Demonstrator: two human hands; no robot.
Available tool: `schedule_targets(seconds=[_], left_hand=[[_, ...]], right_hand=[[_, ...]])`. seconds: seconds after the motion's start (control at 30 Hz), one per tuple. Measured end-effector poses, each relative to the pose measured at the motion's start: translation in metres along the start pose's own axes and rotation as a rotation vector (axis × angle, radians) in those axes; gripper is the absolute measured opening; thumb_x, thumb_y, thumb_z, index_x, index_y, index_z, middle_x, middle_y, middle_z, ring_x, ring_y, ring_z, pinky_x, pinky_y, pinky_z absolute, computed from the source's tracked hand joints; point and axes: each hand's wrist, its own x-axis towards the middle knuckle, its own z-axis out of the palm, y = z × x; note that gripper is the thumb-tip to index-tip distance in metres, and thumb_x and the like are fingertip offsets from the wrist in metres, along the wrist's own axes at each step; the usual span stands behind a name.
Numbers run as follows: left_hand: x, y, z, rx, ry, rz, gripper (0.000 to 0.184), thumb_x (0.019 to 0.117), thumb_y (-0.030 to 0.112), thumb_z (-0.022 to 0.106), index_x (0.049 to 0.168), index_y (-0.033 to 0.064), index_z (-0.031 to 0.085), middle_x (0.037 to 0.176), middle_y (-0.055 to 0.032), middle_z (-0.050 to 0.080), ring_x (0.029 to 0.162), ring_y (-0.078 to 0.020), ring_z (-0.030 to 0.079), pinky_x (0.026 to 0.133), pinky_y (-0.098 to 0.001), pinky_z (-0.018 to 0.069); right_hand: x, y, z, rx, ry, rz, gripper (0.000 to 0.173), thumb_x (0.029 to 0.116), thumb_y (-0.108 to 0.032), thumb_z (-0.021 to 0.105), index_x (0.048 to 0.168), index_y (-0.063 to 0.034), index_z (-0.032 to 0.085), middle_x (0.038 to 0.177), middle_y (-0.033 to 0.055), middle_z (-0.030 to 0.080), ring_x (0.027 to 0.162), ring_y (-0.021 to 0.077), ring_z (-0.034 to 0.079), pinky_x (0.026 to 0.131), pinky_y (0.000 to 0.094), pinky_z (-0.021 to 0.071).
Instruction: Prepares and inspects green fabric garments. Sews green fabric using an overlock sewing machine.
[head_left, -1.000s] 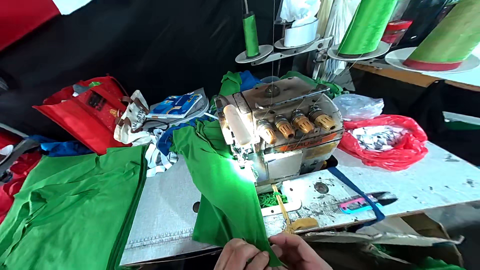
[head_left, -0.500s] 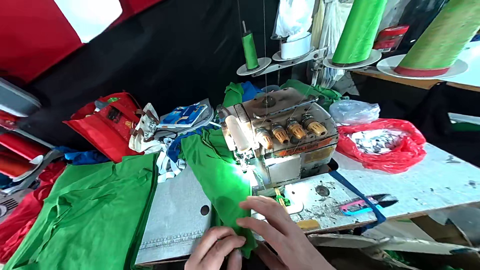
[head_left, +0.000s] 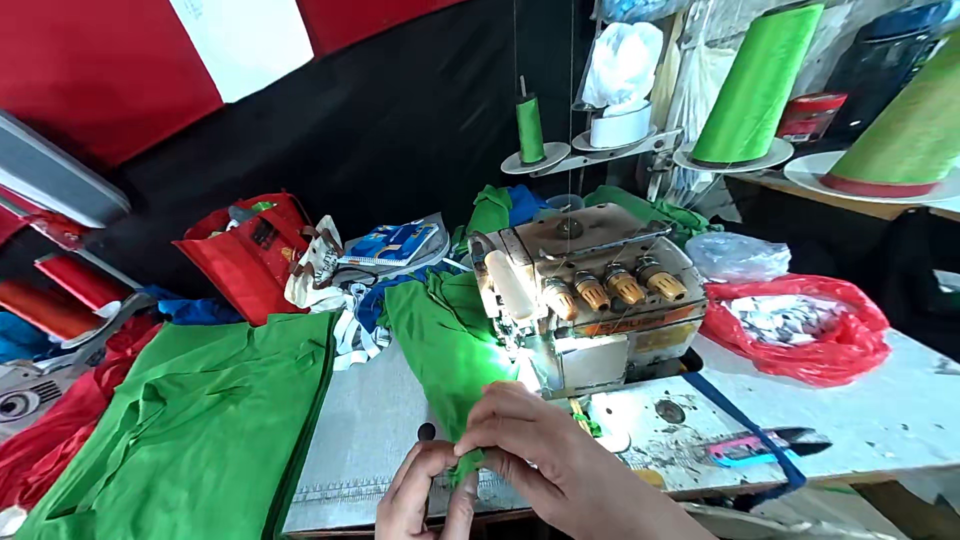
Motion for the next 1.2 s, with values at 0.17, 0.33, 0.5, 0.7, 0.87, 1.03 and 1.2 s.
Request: schedule_targets(seconds=[0.17,0.33,0.5,0.7,0.87,1.03,1.2], left_hand=[[0.001,0.006,-0.006,-0.108,-0.023,-0.102,0.012,0.1016,0.009,0.058,0.101,0.0108,0.07,0.097,0.0112,0.07,0.091,0.0059,0.064,0.084,-0.0176,0.0559],[0.003,-0.004,-0.007,-0.164,0.019,-0.07,0.013,0.0934,0.008,0.069,0.098,0.0206,0.069,0.126,0.0096,0.061,0.116,-0.0001,0.059,0.095,-0.0207,0.0541],[0.007,0.014,-0.002,-0.419,0.009,-0.183,0.044,0.088,-0.013,0.057,0.121,0.0156,0.055,0.111,0.0122,0.069,0.102,-0.0007,0.066,0.089,-0.0234,0.0566],[0.01,0.013,0.008,-0.345,0.059,-0.163,0.018,0.1007,0.009,0.061,0.111,0.0211,0.07,0.108,0.0147,0.067,0.098,0.004,0.063,0.087,-0.0169,0.0546],[0.013,0.006,0.011,-0.231,0.137,-0.104,0.019,0.1018,0.016,0.061,0.11,0.0221,0.077,0.108,0.0147,0.069,0.099,0.0038,0.063,0.088,-0.0164,0.0547],[0.015,0.003,0.014,-0.216,0.155,-0.077,0.013,0.1007,0.017,0.063,0.097,0.0209,0.075,0.098,0.0151,0.068,0.092,0.0055,0.062,0.082,-0.0135,0.0534],[0.016,0.004,0.011,-0.1,0.125,0.005,0.014,0.1021,0.02,0.061,0.105,0.0169,0.074,0.103,0.0139,0.068,0.095,0.0079,0.062,0.084,-0.012,0.0532]], right_hand=[[0.0,-0.001,0.003,0.176,0.042,0.121,0.017,0.102,-0.018,0.062,0.101,-0.0024,0.07,0.094,0.0085,0.068,0.096,0.0074,0.065,0.088,0.0165,0.0517],[0.0,-0.002,0.011,0.163,0.054,0.141,0.022,0.1035,-0.02,0.059,0.099,-0.0024,0.071,0.097,0.0093,0.069,0.1,0.0119,0.064,0.092,0.0238,0.0504],[0.003,-0.007,0.014,0.073,0.119,0.155,0.019,0.1018,-0.026,0.061,0.1,-0.0107,0.072,0.095,0.0048,0.064,0.096,0.0108,0.061,0.089,0.0285,0.0486],[0.008,-0.01,0.013,0.12,0.112,0.183,0.026,0.1043,-0.029,0.057,0.099,-0.0088,0.072,0.096,0.0057,0.063,0.096,0.0115,0.06,0.091,0.0315,0.0472],[0.009,-0.01,0.013,0.041,0.122,0.169,0.027,0.1064,-0.029,0.053,0.102,-0.0089,0.071,0.096,0.0077,0.064,0.096,0.0153,0.062,0.092,0.0356,0.0469],[0.01,-0.008,0.016,-0.046,0.172,0.141,0.03,0.1073,-0.03,0.049,0.102,-0.0103,0.071,0.093,0.0071,0.064,0.091,0.0162,0.062,0.087,0.0349,0.0476],[0.013,-0.008,0.021,-0.174,0.171,0.066,0.031,0.108,-0.029,0.046,0.098,-0.0095,0.067,0.096,0.008,0.066,0.096,0.0198,0.063,0.087,0.0348,0.0482]])
